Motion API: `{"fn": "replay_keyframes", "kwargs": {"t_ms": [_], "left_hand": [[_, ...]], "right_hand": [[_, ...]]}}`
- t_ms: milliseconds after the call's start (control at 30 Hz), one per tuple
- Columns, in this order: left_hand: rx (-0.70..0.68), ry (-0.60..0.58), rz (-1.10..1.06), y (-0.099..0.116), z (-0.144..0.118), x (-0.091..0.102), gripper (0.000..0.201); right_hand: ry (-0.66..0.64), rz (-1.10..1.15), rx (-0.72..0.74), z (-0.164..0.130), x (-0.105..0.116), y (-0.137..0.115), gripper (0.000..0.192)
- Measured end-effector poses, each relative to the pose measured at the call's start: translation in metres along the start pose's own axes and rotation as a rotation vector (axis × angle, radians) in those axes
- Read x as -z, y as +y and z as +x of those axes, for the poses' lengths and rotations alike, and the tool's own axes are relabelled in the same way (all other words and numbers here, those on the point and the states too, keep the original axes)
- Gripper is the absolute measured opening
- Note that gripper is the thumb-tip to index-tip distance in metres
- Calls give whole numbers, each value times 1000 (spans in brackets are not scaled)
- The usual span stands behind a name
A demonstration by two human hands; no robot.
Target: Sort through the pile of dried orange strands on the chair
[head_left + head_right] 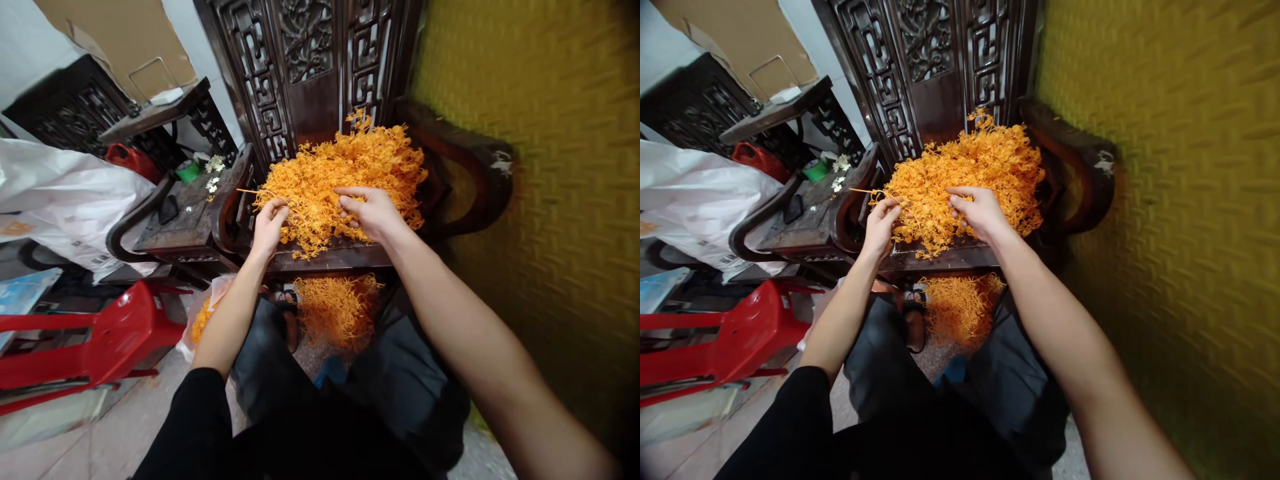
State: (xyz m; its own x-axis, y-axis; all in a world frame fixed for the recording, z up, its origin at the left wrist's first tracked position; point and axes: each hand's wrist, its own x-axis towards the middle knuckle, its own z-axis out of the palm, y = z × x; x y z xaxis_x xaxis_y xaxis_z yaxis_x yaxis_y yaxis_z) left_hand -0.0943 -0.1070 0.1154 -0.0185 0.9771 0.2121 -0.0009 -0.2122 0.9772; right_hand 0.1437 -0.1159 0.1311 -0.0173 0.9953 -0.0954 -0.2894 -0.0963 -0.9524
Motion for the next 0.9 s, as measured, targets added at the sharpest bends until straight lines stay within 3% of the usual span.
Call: {"fn": "replay_keyframes", "kwargs": {"t_ms": [67,200,267,433,633,800,900], "left_hand": [[5,-18,-20,1,-2,2,30],[-34,-28,-25,-1,-4,-2,40],[-69,-35,-2,-3,-5,-5,48],[-118,-66,-1,-4,-5,-10,63],[-144,17,68,-6,-5,-12,66],[-94,126,-51,-9,1,-15,64],[-117,275,-41,-8,16,-7,48]], "right_hand": [[-32,-83,8,1,3,3,20],[-196,-216,-93,-7,-10,15,51],[-234,-240,-91,-11,-21,23,58],[-167,-319,104,-13,-33,36,53],[-245,-406,189,-12,-27,35,47],[-217,-514,268,-15,-31,33,38],[-148,-558,250,-19,-31,30,36]]}}
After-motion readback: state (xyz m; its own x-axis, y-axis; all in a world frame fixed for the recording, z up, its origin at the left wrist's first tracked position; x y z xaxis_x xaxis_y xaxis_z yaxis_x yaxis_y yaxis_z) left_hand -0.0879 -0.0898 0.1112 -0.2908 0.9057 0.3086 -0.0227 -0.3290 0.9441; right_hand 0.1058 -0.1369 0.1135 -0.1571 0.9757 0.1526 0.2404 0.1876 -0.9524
